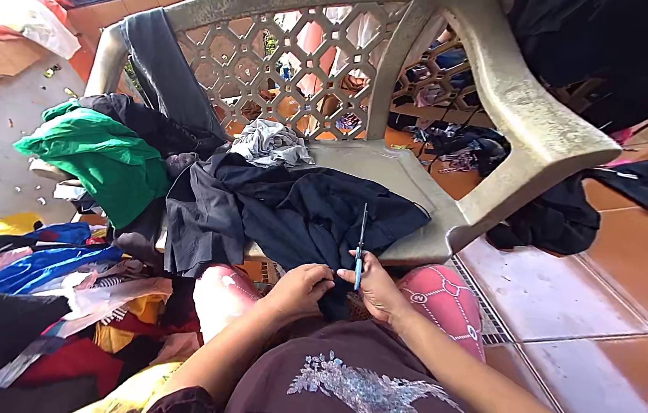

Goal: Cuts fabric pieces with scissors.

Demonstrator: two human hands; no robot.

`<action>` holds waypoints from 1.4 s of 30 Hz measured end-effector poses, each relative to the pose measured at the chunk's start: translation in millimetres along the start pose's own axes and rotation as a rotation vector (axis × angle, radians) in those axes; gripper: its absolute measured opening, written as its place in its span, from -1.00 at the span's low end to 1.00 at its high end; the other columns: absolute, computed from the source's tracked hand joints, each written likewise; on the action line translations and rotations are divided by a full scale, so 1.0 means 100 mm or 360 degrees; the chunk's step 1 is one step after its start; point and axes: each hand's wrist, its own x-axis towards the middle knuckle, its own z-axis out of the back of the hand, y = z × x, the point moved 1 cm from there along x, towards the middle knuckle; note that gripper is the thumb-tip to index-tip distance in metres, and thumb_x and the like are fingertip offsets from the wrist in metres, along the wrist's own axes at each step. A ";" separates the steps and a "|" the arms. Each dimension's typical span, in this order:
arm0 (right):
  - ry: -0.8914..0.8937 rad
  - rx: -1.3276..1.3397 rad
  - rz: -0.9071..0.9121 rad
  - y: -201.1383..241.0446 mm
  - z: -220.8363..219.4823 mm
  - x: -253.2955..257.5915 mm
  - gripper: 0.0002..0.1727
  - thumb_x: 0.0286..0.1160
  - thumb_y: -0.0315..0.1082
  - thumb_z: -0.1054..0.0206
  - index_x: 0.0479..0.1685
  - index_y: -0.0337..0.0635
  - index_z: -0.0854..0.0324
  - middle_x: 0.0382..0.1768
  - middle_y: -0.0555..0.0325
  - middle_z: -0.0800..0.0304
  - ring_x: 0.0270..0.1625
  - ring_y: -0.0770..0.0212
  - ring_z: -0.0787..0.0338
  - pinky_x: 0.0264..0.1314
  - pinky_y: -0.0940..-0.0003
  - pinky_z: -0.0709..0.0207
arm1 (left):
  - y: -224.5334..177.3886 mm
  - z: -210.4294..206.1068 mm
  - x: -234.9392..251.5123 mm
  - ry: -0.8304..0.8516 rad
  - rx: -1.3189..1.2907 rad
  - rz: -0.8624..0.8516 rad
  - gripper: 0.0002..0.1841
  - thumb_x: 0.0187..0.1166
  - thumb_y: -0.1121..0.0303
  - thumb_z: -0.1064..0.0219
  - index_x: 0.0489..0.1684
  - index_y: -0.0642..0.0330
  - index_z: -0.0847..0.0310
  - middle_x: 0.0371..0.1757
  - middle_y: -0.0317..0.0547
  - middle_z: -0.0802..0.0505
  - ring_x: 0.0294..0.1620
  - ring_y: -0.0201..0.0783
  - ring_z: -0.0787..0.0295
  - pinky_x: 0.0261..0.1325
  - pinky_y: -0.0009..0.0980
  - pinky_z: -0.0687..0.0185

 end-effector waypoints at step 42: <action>-0.0681 -0.0159 0.0580 0.70 0.73 0.68 -0.44 0.58 -0.38 -0.40 0.42 -0.48 -0.28 0.08 -0.14 -0.70 0.01 0.17 -0.79 0.09 0.24 -0.71 | 0.95 2.18 0.21 0.0138 0.0534 0.1467 -0.44 0.73 0.04 -0.27 0.45 0.37 -0.56 0.36 0.38 -0.72 0.45 0.31 -0.61 0.54 0.34 -0.35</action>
